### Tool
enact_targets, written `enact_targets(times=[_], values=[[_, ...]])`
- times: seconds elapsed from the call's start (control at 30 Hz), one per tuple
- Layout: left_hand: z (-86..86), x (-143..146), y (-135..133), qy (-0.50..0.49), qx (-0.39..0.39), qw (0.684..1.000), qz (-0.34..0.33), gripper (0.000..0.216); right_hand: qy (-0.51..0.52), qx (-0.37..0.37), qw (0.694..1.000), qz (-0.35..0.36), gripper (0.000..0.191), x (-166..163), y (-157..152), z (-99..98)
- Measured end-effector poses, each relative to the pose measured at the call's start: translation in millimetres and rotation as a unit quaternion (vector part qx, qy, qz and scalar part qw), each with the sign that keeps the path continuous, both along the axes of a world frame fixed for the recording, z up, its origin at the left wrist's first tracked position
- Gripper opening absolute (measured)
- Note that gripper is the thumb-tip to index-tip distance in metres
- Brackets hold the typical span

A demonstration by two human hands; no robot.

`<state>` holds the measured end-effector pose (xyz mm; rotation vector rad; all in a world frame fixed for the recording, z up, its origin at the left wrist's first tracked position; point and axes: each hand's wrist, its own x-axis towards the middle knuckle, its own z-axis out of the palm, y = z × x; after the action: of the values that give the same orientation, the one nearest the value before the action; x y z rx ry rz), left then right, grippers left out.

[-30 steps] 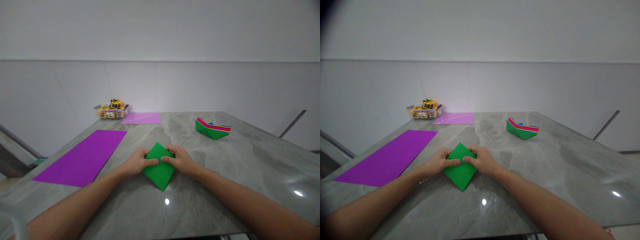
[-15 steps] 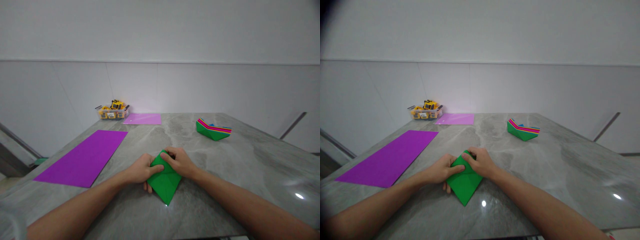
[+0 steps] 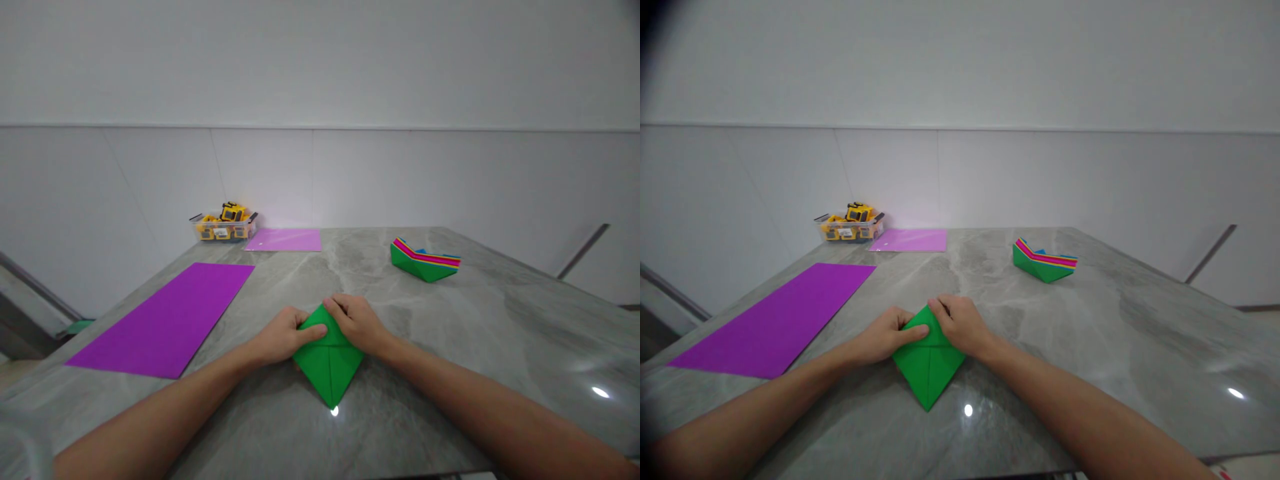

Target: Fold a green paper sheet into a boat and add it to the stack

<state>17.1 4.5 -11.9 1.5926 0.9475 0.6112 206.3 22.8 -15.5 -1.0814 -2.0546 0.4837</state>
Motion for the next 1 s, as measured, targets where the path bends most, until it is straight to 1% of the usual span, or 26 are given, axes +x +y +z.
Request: enact_targets(times=[0.07,0.2,0.27,0.4,0.53,0.6,0.7,0.8,0.9,0.93,0.97,1.0], values=[[0.7,-0.3,2.8,-0.037,-0.017,0.999,0.023,0.044,0.006,0.010,1.000,-0.028,0.041,1.8,3.0,-0.7],[4.1,0.8,5.4,-0.132,-0.098,0.982,0.092,0.045,0.035,0.027,0.995,-0.092,0.043,7.5,12.2,-1.9],[5.3,0.6,5.7,-0.153,-0.102,0.977,0.112,0.046,0.045,0.030,0.993,-0.108,0.045,9.6,16.2,-2.7],[6.0,-2.6,6.1,-0.137,-0.079,0.979,0.132,0.048,0.051,0.024,0.993,-0.102,0.048,9.4,17.4,-2.7],[6.2,-3.4,6.6,-0.134,-0.084,0.979,0.132,0.049,0.077,0.013,0.994,-0.079,0.049,7.5,14.9,-0.8],[6.3,-2.1,7.3,-0.112,-0.064,0.981,0.142,0.050,0.095,0.010,0.992,-0.085,0.049,7.6,15.4,-1.1],[7.6,-1.5,9.0,-0.047,0.017,0.981,0.189,0.049,0.112,0.012,0.987,-0.111,0.048,8.7,17.9,-3.1],[11.2,-3.9,9.4,-0.012,0.087,0.969,0.232,0.044,0.134,0.029,0.981,-0.137,0.046,9.8,19.5,-3.5],[15.2,-4.4,6.7,0.037,0.152,0.955,0.251,0.042,0.167,0.059,0.971,-0.158,0.044,10.9,18.6,-0.9],[16.1,-3.3,5.4,0.052,0.157,0.954,0.249,0.040,0.176,0.069,0.967,-0.168,0.043,11.4,17.6,0.5],[16.6,-1.6,4.0,0.060,0.146,0.957,0.243,0.039,0.183,0.081,0.963,-0.178,0.041,11.9,16.3,1.8],[16.9,0.5,2.6,0.056,0.114,0.963,0.236,0.040,0.189,0.094,0.959,-0.190,0.039,12.3,14.6,3.2]])
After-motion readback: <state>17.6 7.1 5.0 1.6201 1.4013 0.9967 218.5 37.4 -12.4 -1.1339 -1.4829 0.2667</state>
